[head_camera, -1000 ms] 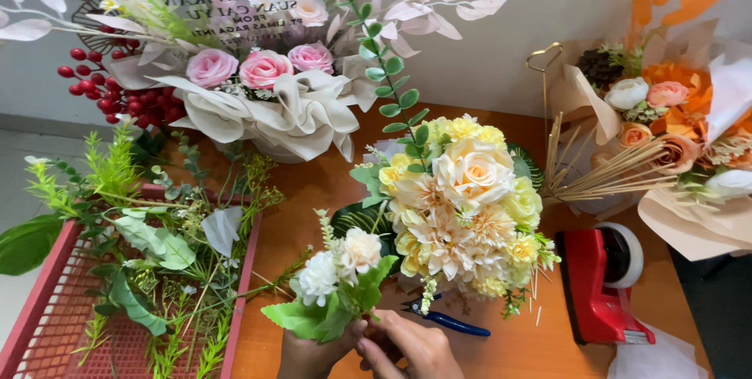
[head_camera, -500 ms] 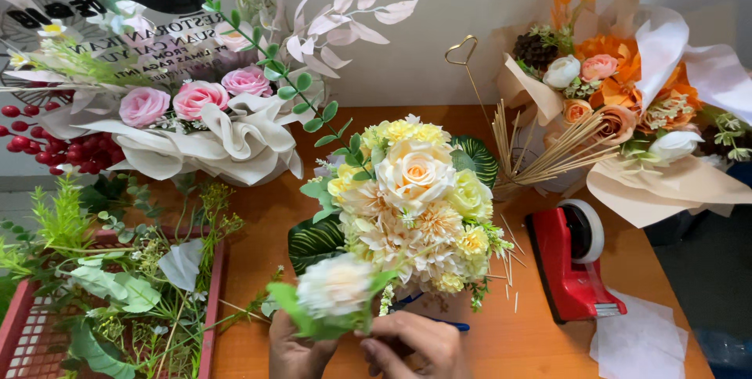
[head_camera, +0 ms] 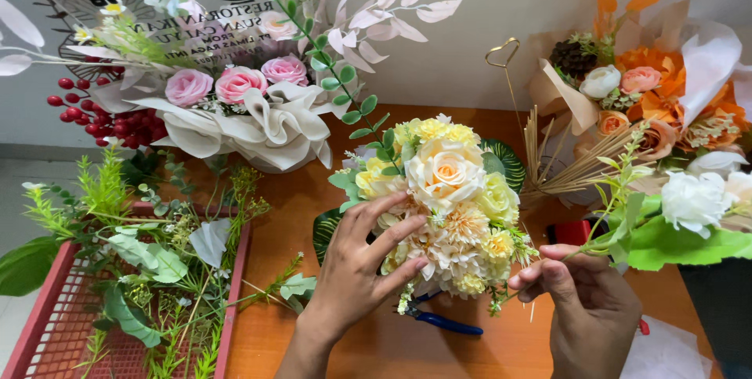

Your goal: The person constructs a floral arrangement by selecting individual stems and leaves from a basket and inserting them into a central yellow and cream bouquet on a table.

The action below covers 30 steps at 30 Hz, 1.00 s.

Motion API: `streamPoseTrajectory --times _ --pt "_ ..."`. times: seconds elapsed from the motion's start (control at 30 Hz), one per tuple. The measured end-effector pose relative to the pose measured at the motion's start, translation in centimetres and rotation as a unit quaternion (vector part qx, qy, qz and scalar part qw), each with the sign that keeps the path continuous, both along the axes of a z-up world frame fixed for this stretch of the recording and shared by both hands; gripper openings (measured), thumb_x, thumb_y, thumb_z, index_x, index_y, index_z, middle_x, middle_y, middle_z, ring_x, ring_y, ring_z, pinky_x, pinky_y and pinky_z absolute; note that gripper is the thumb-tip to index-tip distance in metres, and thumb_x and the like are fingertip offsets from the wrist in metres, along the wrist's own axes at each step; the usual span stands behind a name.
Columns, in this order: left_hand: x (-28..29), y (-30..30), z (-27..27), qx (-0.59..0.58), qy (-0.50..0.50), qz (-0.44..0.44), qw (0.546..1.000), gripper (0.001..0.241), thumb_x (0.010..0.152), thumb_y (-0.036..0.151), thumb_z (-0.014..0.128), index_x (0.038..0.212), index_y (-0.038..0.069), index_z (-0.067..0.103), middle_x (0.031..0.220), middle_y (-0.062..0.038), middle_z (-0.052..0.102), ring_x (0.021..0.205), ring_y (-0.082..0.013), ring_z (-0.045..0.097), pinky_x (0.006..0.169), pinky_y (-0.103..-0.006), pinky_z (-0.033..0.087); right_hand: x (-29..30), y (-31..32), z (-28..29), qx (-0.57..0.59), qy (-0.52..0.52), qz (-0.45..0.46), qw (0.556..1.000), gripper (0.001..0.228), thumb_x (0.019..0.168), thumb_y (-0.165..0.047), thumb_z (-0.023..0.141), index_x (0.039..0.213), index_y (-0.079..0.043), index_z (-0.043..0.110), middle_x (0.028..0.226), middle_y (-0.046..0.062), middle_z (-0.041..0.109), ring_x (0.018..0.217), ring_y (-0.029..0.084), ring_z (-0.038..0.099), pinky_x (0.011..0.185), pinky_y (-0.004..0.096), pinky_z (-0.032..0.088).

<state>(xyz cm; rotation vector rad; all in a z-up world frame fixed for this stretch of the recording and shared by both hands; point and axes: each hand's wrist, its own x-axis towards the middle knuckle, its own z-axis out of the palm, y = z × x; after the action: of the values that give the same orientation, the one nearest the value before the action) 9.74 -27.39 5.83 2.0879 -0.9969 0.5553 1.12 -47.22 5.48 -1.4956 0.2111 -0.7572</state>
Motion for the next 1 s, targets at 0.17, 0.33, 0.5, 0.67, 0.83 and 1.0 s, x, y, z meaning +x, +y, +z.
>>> streamPoseTrajectory --times 0.17,0.33,0.5,0.67,0.83,1.0 --pt "-0.6 1.6 -0.7 -0.053 0.043 -0.023 0.997 0.025 0.083 0.026 0.057 0.105 0.014 0.056 0.118 -0.009 0.048 0.103 -0.0266 0.049 0.088 -0.0382 0.038 0.8 1.3 0.9 -0.010 0.010 0.028 1.000 0.011 0.085 -0.005 0.052 0.092 0.003 0.053 0.067 0.015 0.057 0.058 0.025 0.061 0.053 0.027 0.054" --pt "-0.7 3.3 -1.2 -0.155 0.107 0.045 0.981 0.015 0.084 0.018 0.053 0.094 0.010 0.062 0.102 -0.009 0.055 0.096 -0.0236 0.054 0.082 -0.0349 0.043 2.0 1.9 1.8 -0.079 -0.006 0.020 0.997 0.011 0.087 -0.003 0.051 0.095 0.005 0.053 0.075 0.017 0.057 0.063 0.023 0.062 0.058 0.027 0.054" --pt "-0.1 4.0 -0.1 -0.175 0.078 0.062 0.980 0.012 0.084 0.011 0.053 0.091 0.009 0.062 0.099 -0.007 0.058 0.093 -0.0204 0.056 0.082 -0.0322 0.043 2.9 1.6 3.1 -0.087 -0.013 0.012 0.996 0.014 0.088 -0.003 0.054 0.098 0.007 0.051 0.074 0.018 0.055 0.060 0.024 0.060 0.058 0.027 0.052" --pt "-0.4 4.1 1.1 -0.227 0.095 0.039 0.969 0.010 0.084 0.007 0.052 0.087 0.006 0.062 0.090 -0.008 0.061 0.086 -0.0184 0.060 0.076 -0.0273 0.050 2.6 2.7 3.4 -0.127 -0.002 0.043 0.991 0.013 0.082 0.003 0.055 0.093 0.009 0.053 0.069 0.017 0.055 0.057 0.023 0.060 0.053 0.025 0.052" --pt "-2.3 4.9 0.6 -0.216 0.181 -0.050 0.958 0.040 0.083 0.043 0.049 0.085 0.005 0.061 0.084 -0.007 0.057 0.068 -0.0153 0.054 0.059 -0.0235 0.043 2.1 7.2 3.0 -0.206 0.077 0.259 0.940 0.012 0.073 -0.013 0.063 0.081 -0.005 0.067 0.065 0.004 0.066 0.043 0.005 0.063 0.043 0.014 0.052" --pt "-4.8 5.7 -1.7 -0.254 0.283 0.057 0.923 0.025 0.073 0.031 0.064 0.088 0.011 0.070 0.073 0.003 0.067 0.057 -0.0081 0.052 0.056 -0.0210 0.044 1.9 11.4 -0.6 -0.284 -0.013 0.291 0.913 0.006 0.077 -0.011 0.061 0.079 -0.006 0.059 0.071 0.004 0.063 0.052 0.010 0.061 0.046 0.018 0.049"
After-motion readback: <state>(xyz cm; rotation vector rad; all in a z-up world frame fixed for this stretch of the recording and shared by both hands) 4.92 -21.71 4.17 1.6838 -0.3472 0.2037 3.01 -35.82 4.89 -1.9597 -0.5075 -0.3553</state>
